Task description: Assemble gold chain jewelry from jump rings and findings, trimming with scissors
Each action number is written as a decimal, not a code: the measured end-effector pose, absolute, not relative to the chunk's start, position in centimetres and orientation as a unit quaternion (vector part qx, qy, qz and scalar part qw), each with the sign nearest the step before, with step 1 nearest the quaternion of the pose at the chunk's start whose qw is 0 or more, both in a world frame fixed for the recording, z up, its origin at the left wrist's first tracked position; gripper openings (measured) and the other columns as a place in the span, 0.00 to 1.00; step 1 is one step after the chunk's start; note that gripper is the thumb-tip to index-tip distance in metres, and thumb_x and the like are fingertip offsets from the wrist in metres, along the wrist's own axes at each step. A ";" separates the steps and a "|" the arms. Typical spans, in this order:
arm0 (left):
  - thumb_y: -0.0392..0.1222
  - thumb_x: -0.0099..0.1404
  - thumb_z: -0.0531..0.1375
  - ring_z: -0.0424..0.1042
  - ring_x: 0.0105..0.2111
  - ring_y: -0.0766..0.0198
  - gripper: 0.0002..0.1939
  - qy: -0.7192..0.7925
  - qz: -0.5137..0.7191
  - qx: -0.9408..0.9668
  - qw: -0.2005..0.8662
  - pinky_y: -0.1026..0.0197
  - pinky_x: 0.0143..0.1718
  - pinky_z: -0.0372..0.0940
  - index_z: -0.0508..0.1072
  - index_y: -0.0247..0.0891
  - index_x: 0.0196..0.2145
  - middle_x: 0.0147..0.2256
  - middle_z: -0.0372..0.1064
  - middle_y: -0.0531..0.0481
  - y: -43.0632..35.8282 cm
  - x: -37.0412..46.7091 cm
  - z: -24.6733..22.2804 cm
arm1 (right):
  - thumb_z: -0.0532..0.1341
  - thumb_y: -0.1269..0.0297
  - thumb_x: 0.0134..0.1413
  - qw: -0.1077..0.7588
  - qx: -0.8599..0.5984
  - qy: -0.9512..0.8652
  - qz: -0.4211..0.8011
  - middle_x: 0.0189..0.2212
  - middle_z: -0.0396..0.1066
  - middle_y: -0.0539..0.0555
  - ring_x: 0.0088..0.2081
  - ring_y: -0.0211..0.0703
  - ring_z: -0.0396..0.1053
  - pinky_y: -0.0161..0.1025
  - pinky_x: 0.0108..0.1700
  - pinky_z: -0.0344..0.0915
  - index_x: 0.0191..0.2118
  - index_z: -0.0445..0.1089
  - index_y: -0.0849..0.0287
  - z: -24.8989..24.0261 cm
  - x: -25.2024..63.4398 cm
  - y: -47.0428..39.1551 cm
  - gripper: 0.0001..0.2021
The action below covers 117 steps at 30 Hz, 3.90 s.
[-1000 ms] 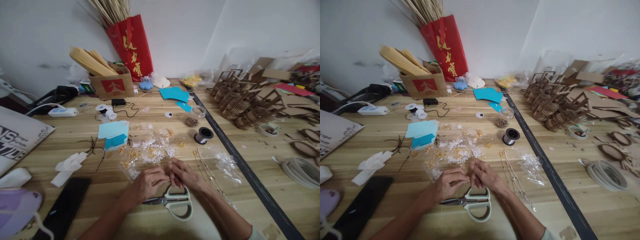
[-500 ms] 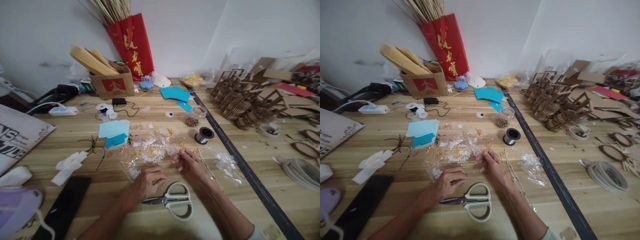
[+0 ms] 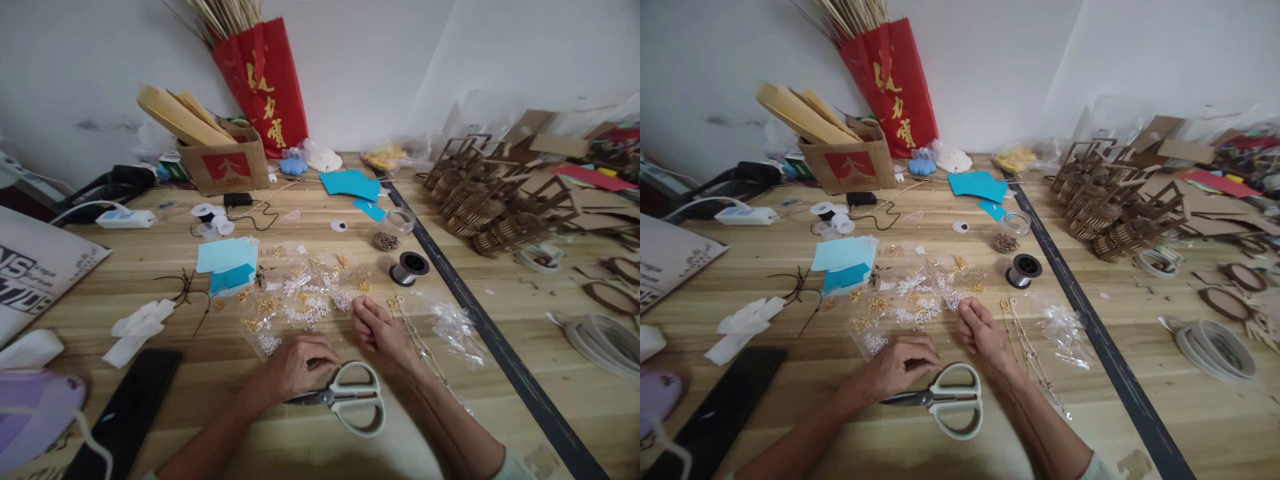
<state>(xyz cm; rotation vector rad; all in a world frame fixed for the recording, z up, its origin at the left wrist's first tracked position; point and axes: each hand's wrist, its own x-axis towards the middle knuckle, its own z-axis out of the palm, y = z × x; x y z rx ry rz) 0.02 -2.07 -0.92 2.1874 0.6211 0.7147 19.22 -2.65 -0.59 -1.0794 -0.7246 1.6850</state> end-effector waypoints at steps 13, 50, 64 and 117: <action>0.34 0.60 0.61 0.72 0.29 0.66 0.05 0.243 0.240 0.830 0.441 0.66 0.32 0.66 0.78 0.36 0.30 0.28 0.75 0.49 -1.9 -0.1 -1.0 | 0.66 0.59 0.49 0.507 -0.415 -0.328 0.680 0.23 0.61 0.46 0.19 0.30 0.54 0.27 0.17 0.53 0.33 0.64 0.58 -0.1 19.2 -2.6 0.12; 0.35 0.59 0.61 0.72 0.31 0.65 0.05 0.293 0.230 0.805 0.461 0.65 0.34 0.64 0.78 0.37 0.30 0.30 0.75 0.49 -1.8 -0.4 -1.8 | 0.62 0.72 0.49 0.171 -0.450 -0.691 0.540 0.24 0.66 0.47 0.26 0.34 0.62 0.29 0.27 0.56 0.30 0.69 0.62 1.5 20.5 -3.6 0.01; 0.32 0.58 0.60 0.69 0.29 0.66 0.05 0.310 0.216 0.813 0.443 0.66 0.32 0.62 0.77 0.36 0.28 0.27 0.72 0.51 -1.7 -0.5 -2.4 | 0.63 0.67 0.52 0.219 -0.399 -0.666 0.592 0.25 0.67 0.48 0.27 0.34 0.64 0.29 0.30 0.59 0.31 0.70 0.62 1.0 19.7 -3.9 0.04; 0.38 0.59 0.61 0.70 0.27 0.64 0.07 0.355 0.264 0.749 0.493 0.64 0.33 0.62 0.75 0.34 0.26 0.25 0.73 0.50 -1.3 -0.5 -1.0 | 0.57 0.66 0.58 0.259 -0.415 -0.689 0.535 0.24 0.59 0.47 0.26 0.34 0.55 0.31 0.27 0.51 0.33 0.65 0.60 0.4 19.4 -3.8 0.04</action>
